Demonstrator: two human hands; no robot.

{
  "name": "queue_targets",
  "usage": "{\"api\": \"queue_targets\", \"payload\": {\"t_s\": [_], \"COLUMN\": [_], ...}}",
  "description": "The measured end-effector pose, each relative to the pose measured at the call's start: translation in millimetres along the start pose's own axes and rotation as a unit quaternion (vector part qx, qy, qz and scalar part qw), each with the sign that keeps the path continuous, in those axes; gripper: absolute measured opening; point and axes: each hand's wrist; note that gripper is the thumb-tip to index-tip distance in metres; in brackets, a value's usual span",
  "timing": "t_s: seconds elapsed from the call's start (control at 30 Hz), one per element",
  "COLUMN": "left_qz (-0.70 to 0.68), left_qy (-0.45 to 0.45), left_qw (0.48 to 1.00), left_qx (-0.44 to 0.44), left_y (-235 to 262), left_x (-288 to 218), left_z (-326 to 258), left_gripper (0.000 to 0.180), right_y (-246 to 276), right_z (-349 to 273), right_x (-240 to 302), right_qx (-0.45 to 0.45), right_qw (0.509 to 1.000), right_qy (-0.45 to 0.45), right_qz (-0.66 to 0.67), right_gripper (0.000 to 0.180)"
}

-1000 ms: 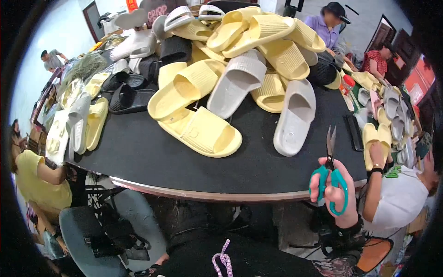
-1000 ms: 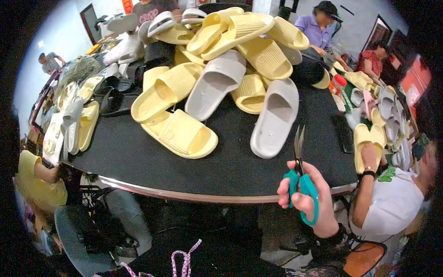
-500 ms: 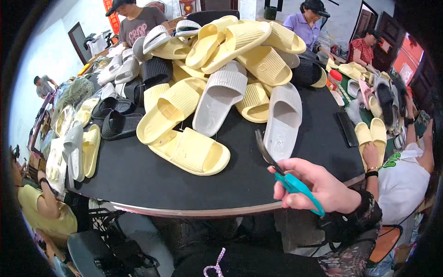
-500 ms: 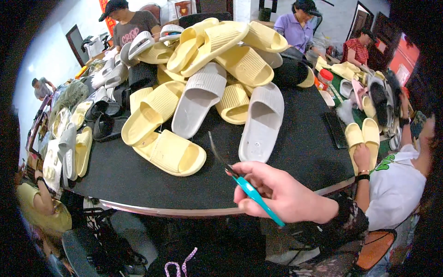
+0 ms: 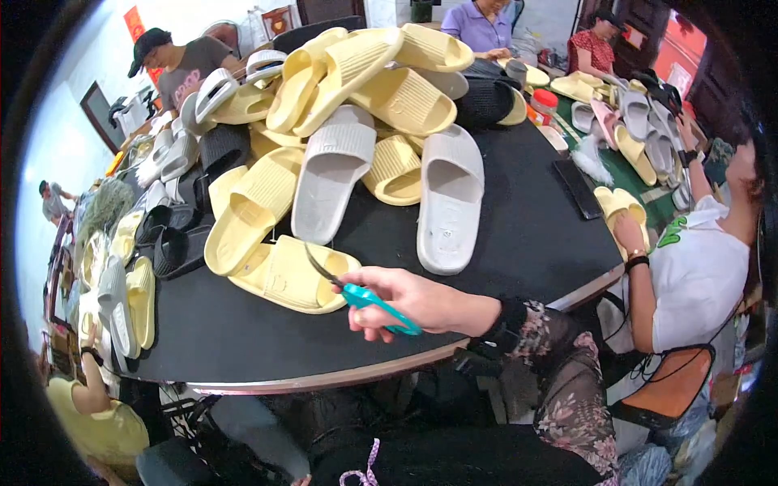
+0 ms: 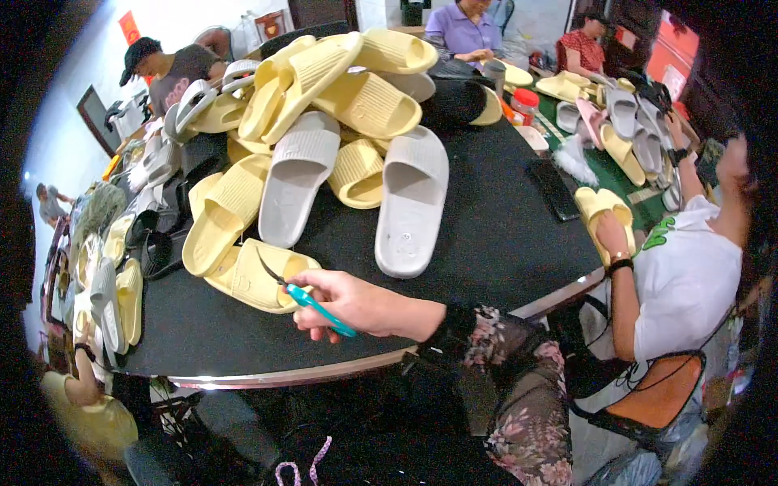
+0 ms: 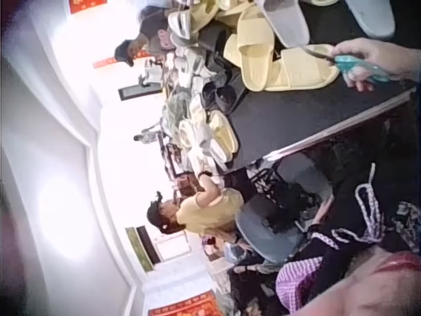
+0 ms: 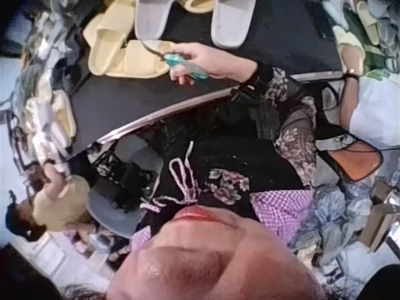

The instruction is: Trim excess plastic or foam material from the edges of molded sandals using scissors.

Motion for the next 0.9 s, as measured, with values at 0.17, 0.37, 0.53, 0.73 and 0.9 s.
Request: {"api": "queue_targets", "payload": {"t_s": [0.17, 0.37, 0.53, 0.73, 0.9], "left_qz": [-0.057, -0.145, -0.130, -0.060, 0.089], "left_qy": [0.069, 0.154, 0.095, -0.163, -0.323], "left_qw": [0.996, 0.977, 0.973, 0.953, 0.914], "left_qx": [0.003, -0.012, -0.166, -0.250, -0.228], "left_y": [-25, 9, 22, 72, 101], "left_x": [-7, -156, -306, -423, -517], "left_z": [-40, -59, -61, -66, -72], "left_gripper": [0.036, 0.039, 0.040, 0.027, 0.022], "right_y": [11, 21, 24, 30, 31], "right_z": [22, 27, 26, 26, 25], "right_x": [-21, -38, -38, -36, -36], "right_qx": [0.004, -0.040, -0.016, -0.021, -0.050], "right_qw": [1.000, 0.997, 0.996, 0.989, 0.983], "right_qy": [0.012, 0.056, 0.060, 0.089, 0.120], "right_qz": [-0.013, 0.040, 0.060, 0.113, 0.132], "right_gripper": [0.056, 0.059, 0.052, 0.046, 0.041]}}
Point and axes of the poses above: each hand's wrist, its own z-axis towards the middle knuckle, its own y-axis out of the back of the hand, x = y × z, and after that the axes turned 8 degrees about x, right-handed
